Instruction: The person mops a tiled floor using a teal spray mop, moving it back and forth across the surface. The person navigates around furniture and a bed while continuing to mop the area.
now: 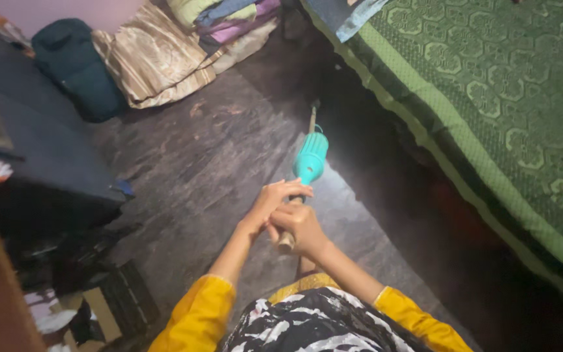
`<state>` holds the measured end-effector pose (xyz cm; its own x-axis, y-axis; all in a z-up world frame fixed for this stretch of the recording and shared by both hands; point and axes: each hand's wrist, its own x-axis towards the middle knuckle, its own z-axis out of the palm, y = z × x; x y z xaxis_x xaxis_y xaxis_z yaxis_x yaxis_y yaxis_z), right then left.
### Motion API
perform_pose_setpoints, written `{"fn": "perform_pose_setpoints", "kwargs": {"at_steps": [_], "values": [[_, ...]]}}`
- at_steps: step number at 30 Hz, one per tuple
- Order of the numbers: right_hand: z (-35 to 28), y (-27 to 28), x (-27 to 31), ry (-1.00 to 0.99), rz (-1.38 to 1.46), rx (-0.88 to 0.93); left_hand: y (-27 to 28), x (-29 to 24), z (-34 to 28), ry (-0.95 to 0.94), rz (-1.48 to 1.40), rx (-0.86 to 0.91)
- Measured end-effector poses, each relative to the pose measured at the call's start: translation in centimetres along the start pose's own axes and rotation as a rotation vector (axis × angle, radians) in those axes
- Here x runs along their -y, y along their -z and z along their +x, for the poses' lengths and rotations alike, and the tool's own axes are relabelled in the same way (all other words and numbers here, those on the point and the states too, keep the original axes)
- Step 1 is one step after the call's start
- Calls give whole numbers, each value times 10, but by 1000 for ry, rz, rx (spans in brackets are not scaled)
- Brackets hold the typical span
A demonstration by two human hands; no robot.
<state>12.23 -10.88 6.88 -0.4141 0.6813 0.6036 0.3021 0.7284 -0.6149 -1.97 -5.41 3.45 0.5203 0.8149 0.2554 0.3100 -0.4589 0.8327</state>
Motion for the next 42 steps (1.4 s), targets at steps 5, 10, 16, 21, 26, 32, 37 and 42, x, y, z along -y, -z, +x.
{"fn": "perform_pose_setpoints", "kwargs": {"at_steps": [5,10,16,21,26,32,37,42], "values": [[-28,-20,175,8,47,67,37,-113,-126,31,-42,148],[-50,-26,305,30,257,161,59,-199,-230,-63,-98,236],[-68,-49,328,104,323,68,43,-217,-275,-129,-253,168],[-69,-33,316,209,227,-91,26,-235,-262,2,-282,59],[-67,9,279,238,226,-159,4,-241,-215,5,-352,57],[-71,51,201,302,172,-142,-58,-147,-136,-260,9,165],[-96,70,79,377,170,37,-134,-60,-76,-27,70,41],[-139,106,-43,141,-6,48,-194,2,12,-86,-49,101]]}}
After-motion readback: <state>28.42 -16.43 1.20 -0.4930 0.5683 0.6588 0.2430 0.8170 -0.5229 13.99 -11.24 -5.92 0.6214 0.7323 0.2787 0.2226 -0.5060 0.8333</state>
